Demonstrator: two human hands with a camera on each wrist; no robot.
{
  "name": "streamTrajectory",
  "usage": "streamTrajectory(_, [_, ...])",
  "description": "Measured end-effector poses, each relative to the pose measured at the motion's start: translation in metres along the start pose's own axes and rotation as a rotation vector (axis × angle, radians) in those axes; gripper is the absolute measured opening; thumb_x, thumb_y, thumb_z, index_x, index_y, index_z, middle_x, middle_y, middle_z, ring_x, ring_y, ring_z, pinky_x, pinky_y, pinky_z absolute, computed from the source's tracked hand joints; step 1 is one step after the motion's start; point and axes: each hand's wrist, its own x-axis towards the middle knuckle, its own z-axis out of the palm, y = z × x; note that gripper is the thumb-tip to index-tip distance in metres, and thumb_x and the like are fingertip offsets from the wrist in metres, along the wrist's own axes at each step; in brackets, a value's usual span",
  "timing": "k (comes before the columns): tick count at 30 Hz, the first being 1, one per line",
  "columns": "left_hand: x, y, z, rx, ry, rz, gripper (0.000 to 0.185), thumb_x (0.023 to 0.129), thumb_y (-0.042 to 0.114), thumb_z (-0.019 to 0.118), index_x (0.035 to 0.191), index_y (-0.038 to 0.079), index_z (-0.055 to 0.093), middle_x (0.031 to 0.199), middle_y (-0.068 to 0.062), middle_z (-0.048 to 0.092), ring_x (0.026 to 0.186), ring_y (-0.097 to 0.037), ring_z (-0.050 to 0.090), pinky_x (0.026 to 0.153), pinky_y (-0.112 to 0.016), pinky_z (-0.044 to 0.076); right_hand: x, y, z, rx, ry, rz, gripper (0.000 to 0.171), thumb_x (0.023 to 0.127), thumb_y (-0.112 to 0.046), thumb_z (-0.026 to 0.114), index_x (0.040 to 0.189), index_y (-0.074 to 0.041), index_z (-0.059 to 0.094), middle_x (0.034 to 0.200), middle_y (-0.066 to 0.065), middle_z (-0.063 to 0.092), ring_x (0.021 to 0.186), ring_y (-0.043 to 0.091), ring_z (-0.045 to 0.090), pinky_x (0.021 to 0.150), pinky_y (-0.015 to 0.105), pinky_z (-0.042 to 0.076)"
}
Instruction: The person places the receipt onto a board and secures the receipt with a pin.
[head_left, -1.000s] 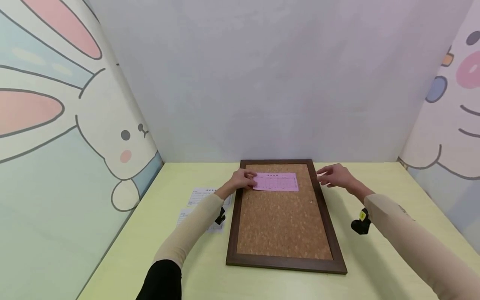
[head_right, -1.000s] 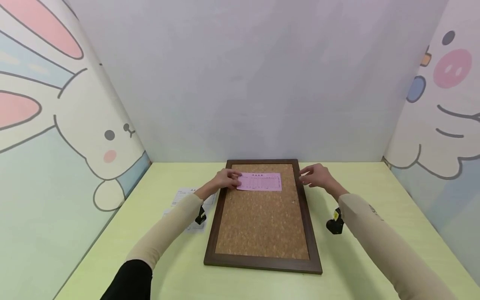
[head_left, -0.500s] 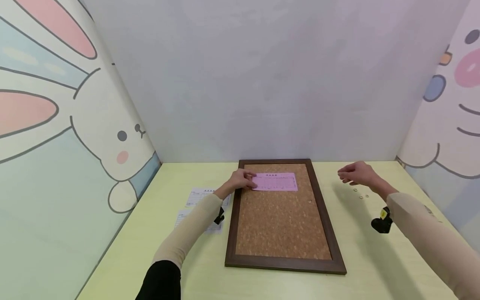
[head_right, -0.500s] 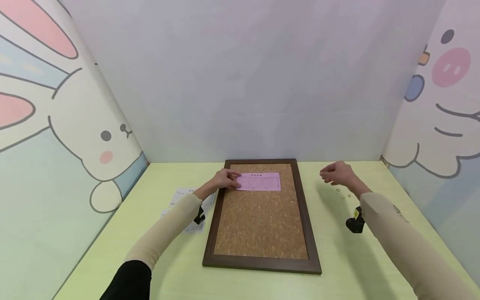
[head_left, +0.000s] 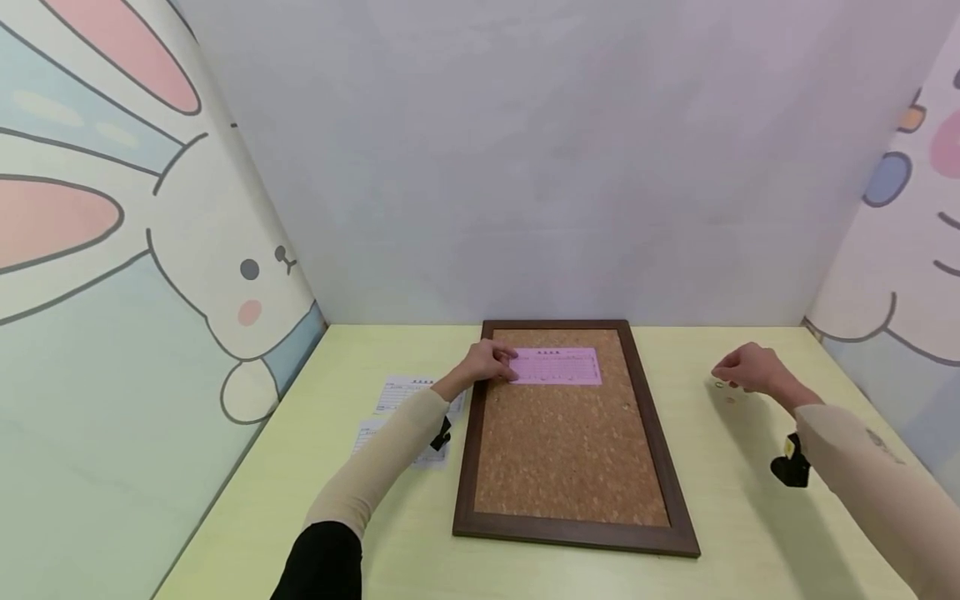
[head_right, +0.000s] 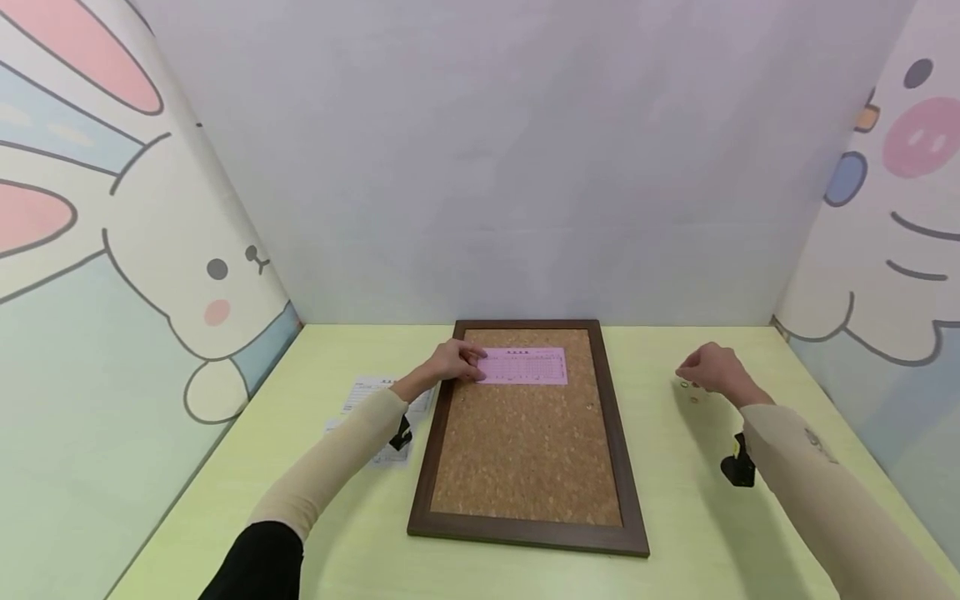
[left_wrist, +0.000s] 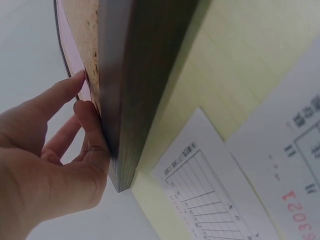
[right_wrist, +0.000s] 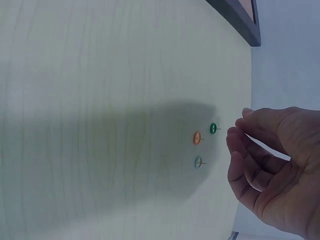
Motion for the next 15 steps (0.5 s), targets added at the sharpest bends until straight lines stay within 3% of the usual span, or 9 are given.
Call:
streamTrajectory(7, [-0.0008,0.0004,0.0011,0.008,0.001,-0.010,0.040,0.085,0.009,0.083,0.123,0.001,0.071,0.084,-0.004,0.061,0.066,-0.011,0.052,0.058,-0.019,0.046,-0.0024,0.0033,0.0026,-0.111,-0.023,0.043,0.029,0.094,-0.015,0.064,0.102,0.012,0.074,0.089,0.021,0.076,0.074,0.024,0.067,0.062,0.040,0.052])
streamTrajectory(15, [-0.0016,0.0023,-0.0010,0.023,-0.008,0.003,0.041,0.086,0.008,0.082,0.124,0.000,0.070,0.082,-0.004,0.061,0.065,-0.011,0.052,0.058,-0.019,0.045,-0.0003,0.0026,0.0059,-0.126,-0.030,0.111,0.030,0.094,-0.019,0.066,0.106,0.008,0.074,0.095,0.023,0.075,0.074,0.024,0.061,0.059,0.039,0.048])
